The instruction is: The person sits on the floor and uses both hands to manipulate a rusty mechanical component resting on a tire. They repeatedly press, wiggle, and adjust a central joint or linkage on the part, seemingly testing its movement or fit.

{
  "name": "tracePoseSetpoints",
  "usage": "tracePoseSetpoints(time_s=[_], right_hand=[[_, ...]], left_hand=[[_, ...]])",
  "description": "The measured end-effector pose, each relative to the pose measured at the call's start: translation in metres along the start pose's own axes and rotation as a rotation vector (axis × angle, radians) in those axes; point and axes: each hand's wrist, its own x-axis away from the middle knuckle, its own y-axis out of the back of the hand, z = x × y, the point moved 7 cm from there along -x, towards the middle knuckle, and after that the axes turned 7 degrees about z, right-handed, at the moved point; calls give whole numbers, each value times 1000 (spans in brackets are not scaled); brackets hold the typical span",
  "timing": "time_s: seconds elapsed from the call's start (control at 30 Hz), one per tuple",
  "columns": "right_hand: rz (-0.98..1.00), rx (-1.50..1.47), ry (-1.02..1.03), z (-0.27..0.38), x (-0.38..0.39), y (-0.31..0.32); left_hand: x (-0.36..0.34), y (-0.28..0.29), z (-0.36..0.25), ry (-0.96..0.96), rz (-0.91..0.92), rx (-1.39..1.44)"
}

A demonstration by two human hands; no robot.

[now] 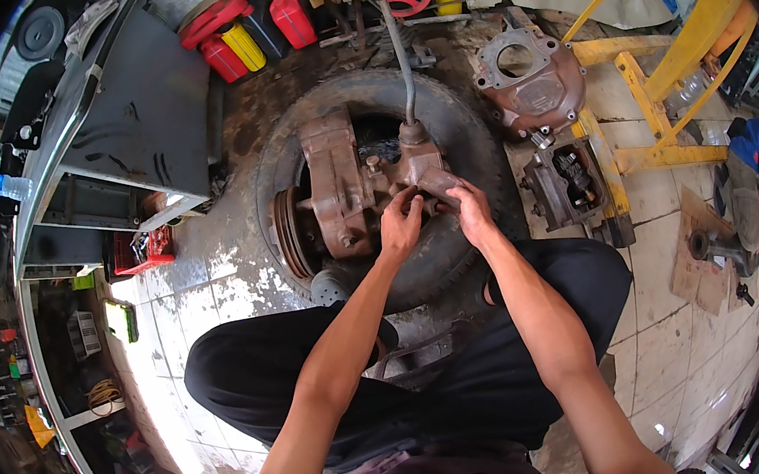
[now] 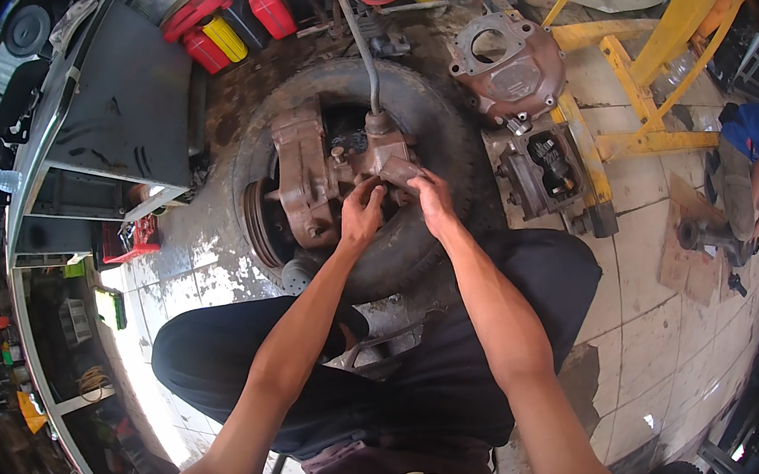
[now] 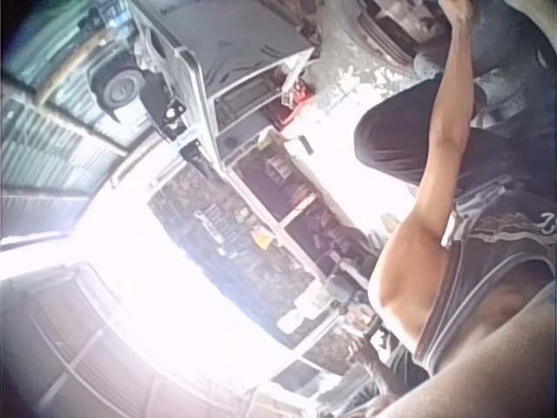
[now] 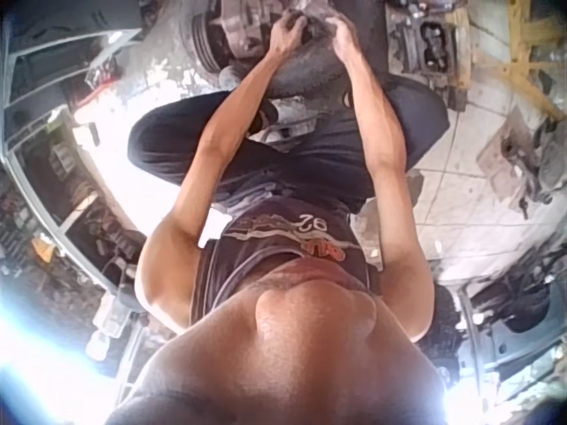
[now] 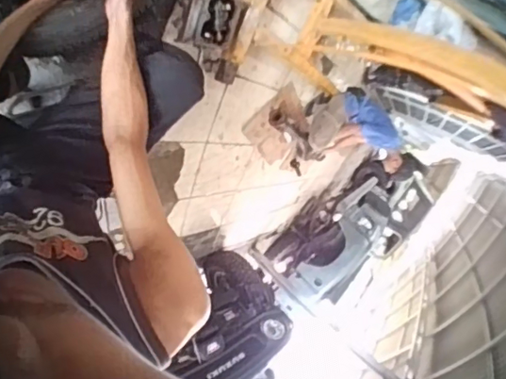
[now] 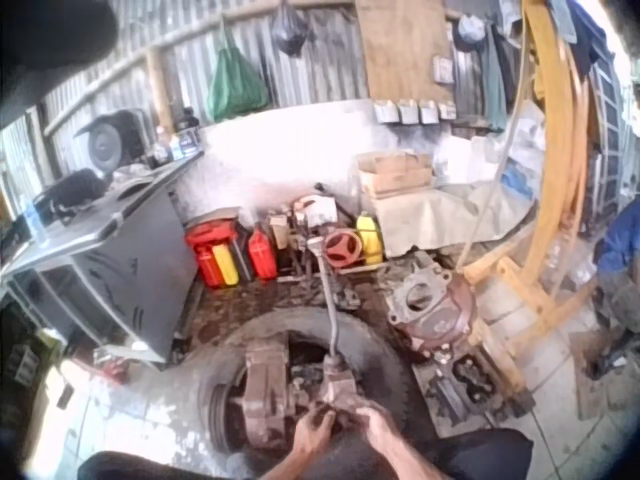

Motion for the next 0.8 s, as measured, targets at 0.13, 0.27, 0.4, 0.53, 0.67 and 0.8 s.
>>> tracePoseSetpoints(time_s=[0.13,0.27,0.4,0.53,0.67,0.8], right_hand=[[198,-199,-134,17,7,-19],[322,-111,-184,32,14,-33],[377,-8,-196,38,16,-36],[395,-12,-196,40,18,-41],[386,-38,-211,40,29,-57],[323,85,-242,28,19,-41]], left_hand=[[-4,5,-13,-75,-86,269],[-6,10,-21,-69,36,355],[-7,13,-34,-126,68,392],[-6,17,-42,-169,42,415],[-7,24,-45,-169,-79,156],[-15,31,-50,103,-128,-384]])
